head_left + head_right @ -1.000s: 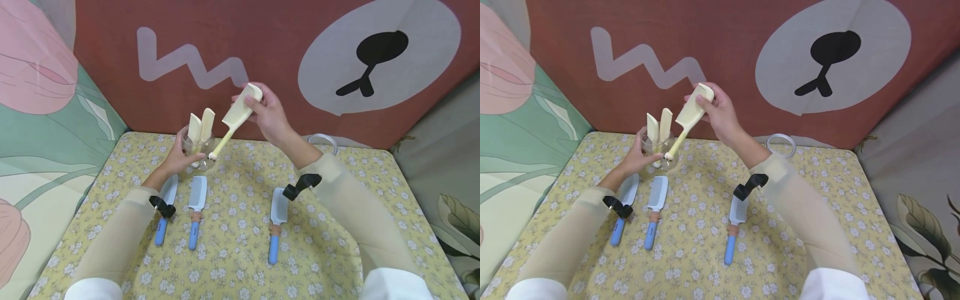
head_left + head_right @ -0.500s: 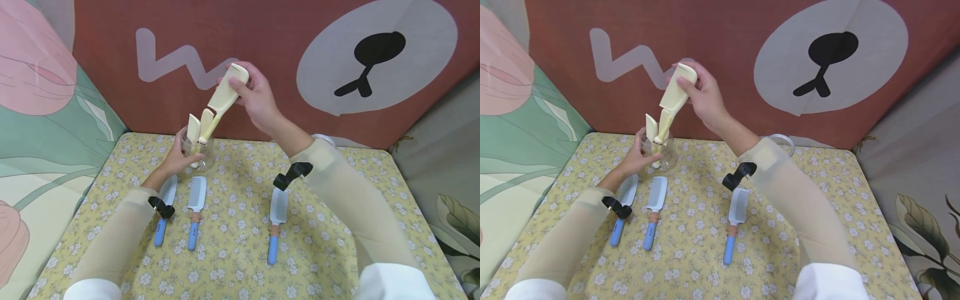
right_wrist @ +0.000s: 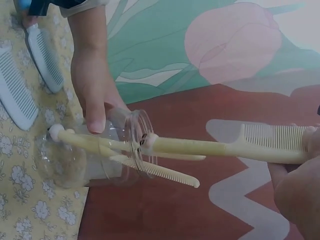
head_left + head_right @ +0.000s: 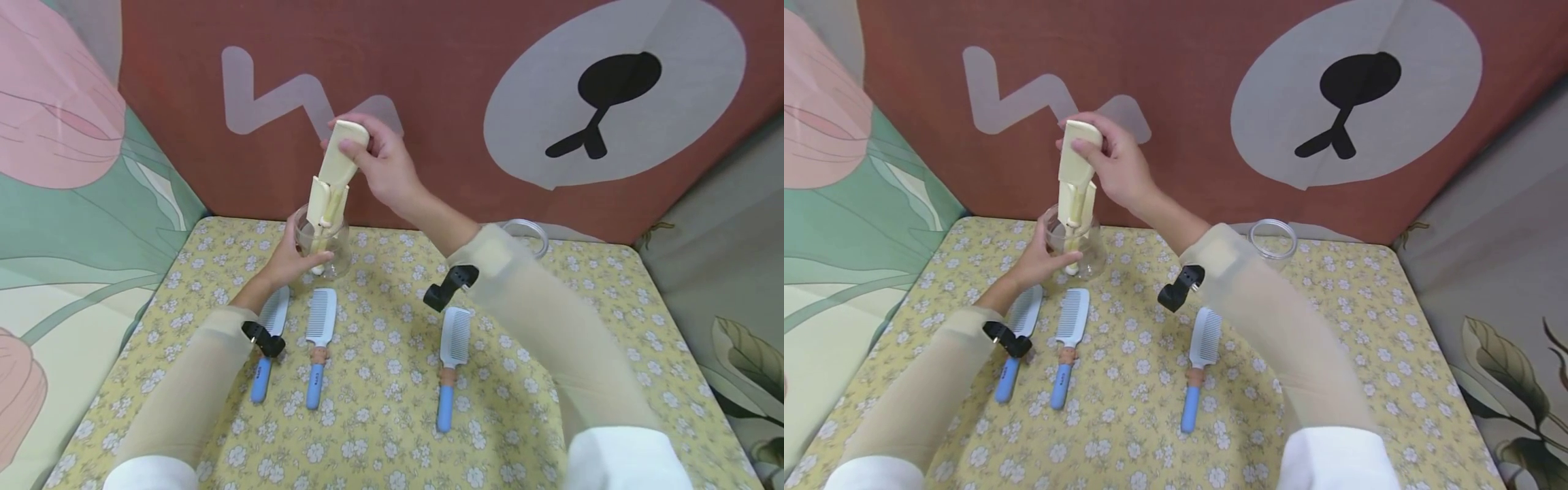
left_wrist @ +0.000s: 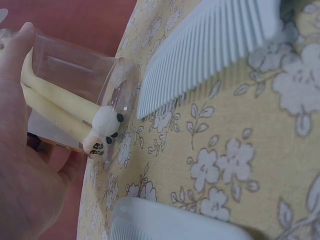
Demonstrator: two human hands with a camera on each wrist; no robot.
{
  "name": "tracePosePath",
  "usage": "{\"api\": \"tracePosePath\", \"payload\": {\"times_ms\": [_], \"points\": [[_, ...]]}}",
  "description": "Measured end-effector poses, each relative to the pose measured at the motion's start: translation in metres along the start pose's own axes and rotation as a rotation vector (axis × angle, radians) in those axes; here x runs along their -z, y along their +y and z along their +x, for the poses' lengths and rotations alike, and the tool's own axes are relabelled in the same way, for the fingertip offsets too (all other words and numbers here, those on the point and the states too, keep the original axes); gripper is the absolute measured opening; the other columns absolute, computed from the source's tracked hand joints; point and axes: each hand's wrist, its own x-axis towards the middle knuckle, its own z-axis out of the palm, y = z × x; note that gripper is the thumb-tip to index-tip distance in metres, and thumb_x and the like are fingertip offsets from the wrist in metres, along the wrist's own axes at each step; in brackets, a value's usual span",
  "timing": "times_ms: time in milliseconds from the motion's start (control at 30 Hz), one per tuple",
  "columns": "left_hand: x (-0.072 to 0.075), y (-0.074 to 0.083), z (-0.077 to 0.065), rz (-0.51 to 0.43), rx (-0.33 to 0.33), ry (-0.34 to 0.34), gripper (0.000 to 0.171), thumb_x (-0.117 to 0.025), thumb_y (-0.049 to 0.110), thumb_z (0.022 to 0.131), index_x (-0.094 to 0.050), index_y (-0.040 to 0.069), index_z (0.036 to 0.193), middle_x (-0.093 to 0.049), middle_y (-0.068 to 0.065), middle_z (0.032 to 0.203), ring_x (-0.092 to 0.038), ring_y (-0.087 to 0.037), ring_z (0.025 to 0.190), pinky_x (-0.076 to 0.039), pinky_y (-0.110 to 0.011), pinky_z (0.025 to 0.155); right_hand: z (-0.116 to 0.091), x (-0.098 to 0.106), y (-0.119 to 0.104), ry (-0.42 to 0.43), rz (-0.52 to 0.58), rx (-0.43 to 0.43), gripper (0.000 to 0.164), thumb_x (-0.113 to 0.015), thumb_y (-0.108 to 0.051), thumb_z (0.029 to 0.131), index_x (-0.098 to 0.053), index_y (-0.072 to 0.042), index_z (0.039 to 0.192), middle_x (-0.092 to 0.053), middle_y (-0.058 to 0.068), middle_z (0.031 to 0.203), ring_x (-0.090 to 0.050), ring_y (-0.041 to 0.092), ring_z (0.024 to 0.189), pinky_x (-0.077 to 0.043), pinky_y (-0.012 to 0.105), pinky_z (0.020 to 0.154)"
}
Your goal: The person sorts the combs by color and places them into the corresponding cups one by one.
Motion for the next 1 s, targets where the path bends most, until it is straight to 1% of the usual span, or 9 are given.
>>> {"api": "tracePosePath", "payload": {"times_ms": [67, 200, 267, 400, 533, 700, 767, 900, 1000], "points": [[0.000, 0.000, -0.001, -0.002, 0.001, -0.002, 0.103, -0.079, 0.020, 0.090, -0.006, 0.027, 0.162, -0.019, -0.007, 0.165, -0.028, -0.030, 0.148, -0.031, -0.059, 0.114, 0.002, -0.002, 0.002, -0.020, -0.032, -0.010, 0.028, -0.052, 0.008, 0.102, -0.053, 0.014, 0.129, -0.063, 0.026, 0.123, -0.068, 0.033, 0.112, -0.055, 0.038, 0.093], [0.001, 0.001, -0.001, -0.004, -0.007, -0.015, 0.104, -0.079, 0.020, 0.091, -0.004, 0.027, 0.162, -0.018, -0.008, 0.165, -0.028, -0.031, 0.148, -0.030, -0.060, 0.114, 0.008, -0.006, 0.006, -0.067, -0.082, -0.062, 0.029, -0.053, 0.006, 0.102, -0.055, 0.011, 0.130, -0.064, 0.024, 0.125, -0.068, 0.033, 0.112, -0.055, 0.037, 0.093], [0.001, 0.001, -0.001, -0.003, -0.013, -0.018, 0.105, -0.079, 0.020, 0.090, -0.003, 0.027, 0.162, -0.018, -0.009, 0.165, -0.027, -0.032, 0.148, -0.030, -0.060, 0.114, 0.011, -0.008, 0.008, -0.101, -0.099, -0.080, 0.028, -0.052, 0.005, 0.103, -0.055, 0.010, 0.130, -0.063, 0.022, 0.127, -0.068, 0.033, 0.113, -0.055, 0.037, 0.093], [0.000, 0.001, 0.000, -0.009, -0.023, -0.015, 0.103, -0.078, 0.019, 0.091, -0.004, 0.027, 0.162, -0.018, -0.008, 0.165, -0.026, -0.031, 0.149, -0.030, -0.060, 0.114, 0.014, -0.012, 0.013, -0.188, -0.181, -0.092, 0.028, -0.052, 0.002, 0.104, -0.057, 0.006, 0.131, -0.064, 0.018, 0.128, -0.068, 0.028, 0.112, -0.054, 0.033, 0.094], [0.000, 0.001, 0.002, 0.004, -0.009, -0.020, 0.104, -0.078, 0.021, 0.091, -0.002, 0.028, 0.162, -0.016, -0.009, 0.166, -0.022, -0.032, 0.150, -0.030, -0.063, 0.113, 0.012, -0.017, 0.021, -0.274, -0.275, -0.100, 0.026, -0.052, -0.002, 0.105, -0.060, 0.003, 0.129, -0.067, 0.017, 0.121, -0.068, 0.025, 0.109, -0.053, 0.030, 0.092], [-0.003, 0.002, -0.001, 0.008, 0.028, -0.034, 0.106, -0.078, 0.022, 0.090, 0.000, 0.025, 0.162, -0.015, -0.012, 0.166, -0.022, -0.034, 0.149, -0.029, -0.063, 0.113, 0.005, -0.025, 0.039, -0.333, -0.313, -0.128, 0.024, -0.052, -0.004, 0.105, -0.061, 0.000, 0.127, -0.068, 0.015, 0.115, -0.068, 0.020, 0.105, -0.054, 0.031, 0.087], [-0.003, 0.008, -0.004, 0.000, 0.041, -0.042, 0.105, -0.077, 0.019, 0.091, 0.000, 0.020, 0.162, -0.015, -0.015, 0.166, -0.023, -0.037, 0.148, -0.028, -0.064, 0.113, 0.002, -0.028, 0.046, -0.338, -0.339, -0.153, 0.023, -0.053, -0.005, 0.105, -0.062, -0.003, 0.126, -0.068, 0.012, 0.115, -0.067, 0.016, 0.104, -0.053, 0.031, 0.087], [-0.003, 0.025, -0.010, 0.004, 0.045, -0.060, 0.100, -0.074, 0.014, 0.092, -0.001, 0.011, 0.160, -0.016, -0.022, 0.164, -0.023, -0.041, 0.148, -0.025, -0.065, 0.114, -0.004, -0.031, 0.056, -0.342, -0.422, -0.190, 0.023, -0.054, -0.008, 0.105, -0.063, -0.006, 0.127, -0.068, 0.007, 0.115, -0.063, 0.016, 0.103, -0.051, 0.031, 0.085], [-0.003, 0.033, -0.011, 0.015, 0.039, -0.056, 0.097, -0.073, 0.014, 0.092, -0.004, 0.009, 0.159, -0.020, -0.021, 0.162, -0.025, -0.039, 0.146, -0.026, -0.063, 0.114, -0.008, -0.031, 0.064, -0.352, -0.479, -0.198, 0.023, -0.055, -0.008, 0.106, -0.064, -0.006, 0.127, -0.066, 0.007, 0.117, -0.061, 0.019, 0.103, -0.050, 0.031, 0.085]]}}
